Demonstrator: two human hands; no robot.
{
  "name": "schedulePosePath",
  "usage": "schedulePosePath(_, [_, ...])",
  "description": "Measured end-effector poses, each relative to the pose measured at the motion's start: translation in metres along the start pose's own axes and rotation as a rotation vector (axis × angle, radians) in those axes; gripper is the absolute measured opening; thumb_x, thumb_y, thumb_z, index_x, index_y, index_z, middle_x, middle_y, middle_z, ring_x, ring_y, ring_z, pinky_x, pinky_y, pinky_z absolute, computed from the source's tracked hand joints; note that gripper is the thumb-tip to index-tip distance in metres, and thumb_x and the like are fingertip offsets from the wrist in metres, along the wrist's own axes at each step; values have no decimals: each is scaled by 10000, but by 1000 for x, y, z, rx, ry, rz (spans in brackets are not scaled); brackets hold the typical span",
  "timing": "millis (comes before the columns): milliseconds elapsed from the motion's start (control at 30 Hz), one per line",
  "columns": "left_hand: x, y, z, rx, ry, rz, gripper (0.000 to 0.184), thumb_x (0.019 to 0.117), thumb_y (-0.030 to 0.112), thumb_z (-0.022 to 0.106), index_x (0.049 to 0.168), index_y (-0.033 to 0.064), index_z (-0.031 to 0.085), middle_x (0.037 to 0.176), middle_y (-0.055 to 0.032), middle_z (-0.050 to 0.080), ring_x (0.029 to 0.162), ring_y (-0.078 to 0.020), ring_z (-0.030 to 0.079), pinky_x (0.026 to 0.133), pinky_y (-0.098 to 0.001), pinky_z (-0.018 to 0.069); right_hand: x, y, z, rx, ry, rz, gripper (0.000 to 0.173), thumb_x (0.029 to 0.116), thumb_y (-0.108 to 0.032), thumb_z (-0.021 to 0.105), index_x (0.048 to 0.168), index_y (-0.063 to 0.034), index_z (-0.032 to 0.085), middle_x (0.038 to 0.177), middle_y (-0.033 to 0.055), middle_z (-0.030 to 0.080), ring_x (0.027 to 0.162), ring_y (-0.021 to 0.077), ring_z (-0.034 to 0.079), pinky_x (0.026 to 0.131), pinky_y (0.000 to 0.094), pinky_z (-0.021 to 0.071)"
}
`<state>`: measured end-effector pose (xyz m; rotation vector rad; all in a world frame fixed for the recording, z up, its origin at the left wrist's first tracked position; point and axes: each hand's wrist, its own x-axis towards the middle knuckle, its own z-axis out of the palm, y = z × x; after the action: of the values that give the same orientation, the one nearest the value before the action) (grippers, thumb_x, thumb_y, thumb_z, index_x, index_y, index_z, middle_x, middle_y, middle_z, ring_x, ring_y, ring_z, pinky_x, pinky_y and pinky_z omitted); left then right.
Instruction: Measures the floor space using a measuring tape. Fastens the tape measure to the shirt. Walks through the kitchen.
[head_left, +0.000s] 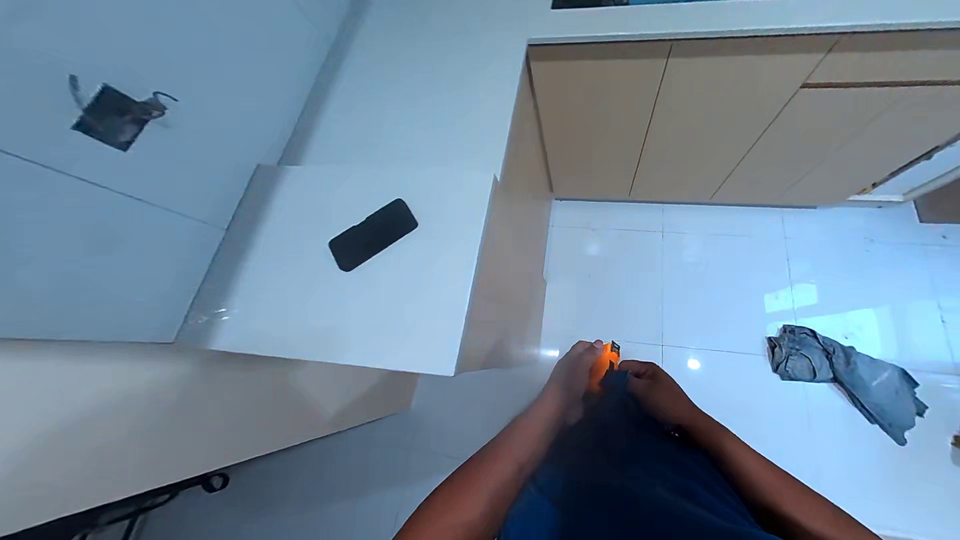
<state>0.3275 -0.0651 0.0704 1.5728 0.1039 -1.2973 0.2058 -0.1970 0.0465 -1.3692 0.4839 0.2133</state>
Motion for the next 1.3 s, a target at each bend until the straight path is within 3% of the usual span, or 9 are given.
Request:
schedulePosePath(167, [-1, -6, 1, 116, -40, 90, 306, 1087, 323, 457, 1191, 52, 551, 959, -81, 628, 849, -159, 634, 761, -354, 548, -5, 7, 9, 232, 11, 73, 155, 990, -121, 567, 853, -132, 640, 723, -81, 646, 675, 3, 611, 668, 216, 528])
schedulePosePath(467, [-4, -13, -6, 163, -52, 103, 313, 1083, 336, 456, 1167, 52, 558, 952, -77, 620, 849, -159, 625, 760, -355, 538, -11, 9, 14, 69, 34, 1, 210, 1002, -118, 530, 826, -132, 644, 679, -108, 601, 631, -27, 567, 623, 192, 488])
schedulePosePath(633, [-10, -13, -10, -61, -67, 50, 318, 1098, 367, 394, 1216, 123, 560, 860, -54, 642, 627, -117, 608, 500, -241, 486, -8, 22, 6, 135, -138, -141, 110, 961, -36, 544, 979, -109, 625, 879, -87, 666, 829, -7, 626, 788, 213, 536])
schedulePosePath(733, [-8, -15, -11, -12, -42, 89, 302, 1094, 345, 414, 1193, 103, 564, 879, -43, 625, 687, -115, 607, 560, -262, 496, -3, 23, 10, 86, -15, -157, 196, 984, -93, 509, 820, -151, 600, 697, -136, 563, 648, -47, 525, 631, 163, 452])
schedulePosePath(933, [-6, -15, -14, 308, -19, 187, 347, 1056, 355, 503, 1185, 51, 609, 1000, -100, 660, 915, -183, 654, 829, -404, 549, 2, 15, 14, 62, -141, 31, 155, 958, -133, 629, 1093, -61, 654, 931, -48, 712, 886, 2, 669, 855, 232, 563])
schedulePosePath(1067, [-6, -15, -15, 157, -85, 142, 313, 1089, 346, 427, 1148, 75, 574, 907, -44, 621, 768, -120, 614, 664, -302, 521, 2, 27, 9, 171, -182, -60, 127, 991, -87, 558, 1000, -111, 682, 896, -87, 715, 863, -13, 659, 837, 229, 556])
schedulePosePath(1167, [-8, -10, -15, 336, 0, 194, 357, 1082, 345, 451, 1222, 45, 586, 989, -108, 644, 886, -179, 636, 805, -391, 537, 2, 22, 17, 183, -16, -10, 240, 1037, -77, 422, 970, -110, 650, 830, -101, 675, 796, -25, 635, 788, 207, 550])
schedulePosePath(1267, [-11, -7, -15, 373, 19, 266, 400, 1109, 308, 369, 1342, 26, 529, 1094, -147, 641, 964, -195, 640, 867, -393, 535, 6, 11, 15, 70, 22, 10, 129, 969, -70, 537, 1085, -54, 592, 911, -26, 669, 851, 30, 644, 810, 246, 548])
schedulePosePath(1300, [-11, -9, -16, 334, -8, 287, 414, 1114, 287, 331, 1369, 15, 511, 1145, -152, 632, 1005, -188, 641, 894, -378, 541, 7, 9, 15, 46, -3, 5, 283, 919, -59, 612, 1195, -16, 570, 1010, 21, 703, 935, 63, 678, 870, 271, 569])
